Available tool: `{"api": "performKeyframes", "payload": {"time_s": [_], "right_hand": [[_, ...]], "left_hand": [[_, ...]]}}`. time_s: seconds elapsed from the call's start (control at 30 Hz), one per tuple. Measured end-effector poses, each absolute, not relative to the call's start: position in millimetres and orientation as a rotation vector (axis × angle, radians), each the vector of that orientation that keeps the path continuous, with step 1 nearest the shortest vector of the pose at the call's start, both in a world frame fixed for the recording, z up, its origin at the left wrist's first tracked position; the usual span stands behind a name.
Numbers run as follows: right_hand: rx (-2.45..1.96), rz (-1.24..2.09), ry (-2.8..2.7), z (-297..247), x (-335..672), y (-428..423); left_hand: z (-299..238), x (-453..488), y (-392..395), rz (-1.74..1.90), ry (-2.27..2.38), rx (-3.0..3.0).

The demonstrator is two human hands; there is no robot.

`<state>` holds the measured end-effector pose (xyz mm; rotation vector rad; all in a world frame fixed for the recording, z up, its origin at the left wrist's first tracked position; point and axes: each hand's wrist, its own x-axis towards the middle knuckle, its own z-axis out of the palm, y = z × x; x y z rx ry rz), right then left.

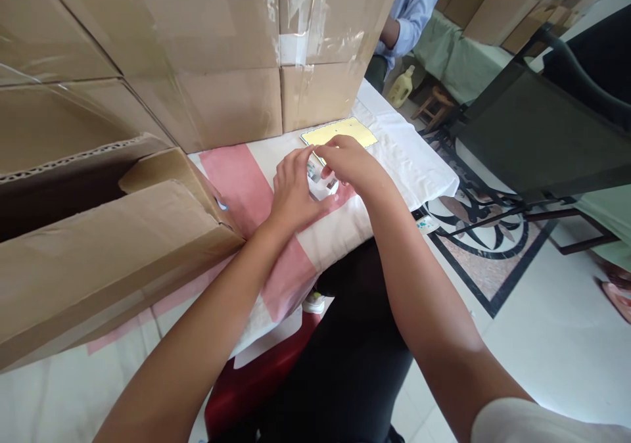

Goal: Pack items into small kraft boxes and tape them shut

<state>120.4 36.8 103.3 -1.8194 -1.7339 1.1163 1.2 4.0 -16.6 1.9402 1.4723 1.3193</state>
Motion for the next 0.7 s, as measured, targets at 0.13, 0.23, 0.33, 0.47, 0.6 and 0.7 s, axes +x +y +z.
{"api": "performKeyframes", "payload": {"time_s": [0.13, 0.23, 0.33, 0.47, 0.6, 0.7], "right_hand": [[-1.865, 1.074, -1.759, 104.3, 119.0, 35.3], [-1.888, 1.076, -1.76, 104.5, 118.4, 34.1], [-1.882, 1.086, -1.759, 105.0, 118.9, 32.6], [-1.89, 1.078, -1.762, 104.4, 120.0, 32.2], [-1.898, 1.07, -1.773, 104.2, 119.7, 32.3], [-1.891, 1.081, -1.767, 104.5, 118.1, 31.2]], "left_hand": [[-16.7, 2.3, 3.7, 1.294, 1.52, 1.903], [-17.6, 2.1, 5.4, 1.304, 1.515, 1.878], [-17.5, 1.7, 5.6, 1.312, 1.491, 1.86], [-16.2, 1.7, 4.3, 1.298, 1.509, 1.87], [-16.4, 2.5, 3.5, 1.335, 1.517, 1.879], [-16.4, 3.4, 3.2, 1.352, 1.508, 1.871]]}}
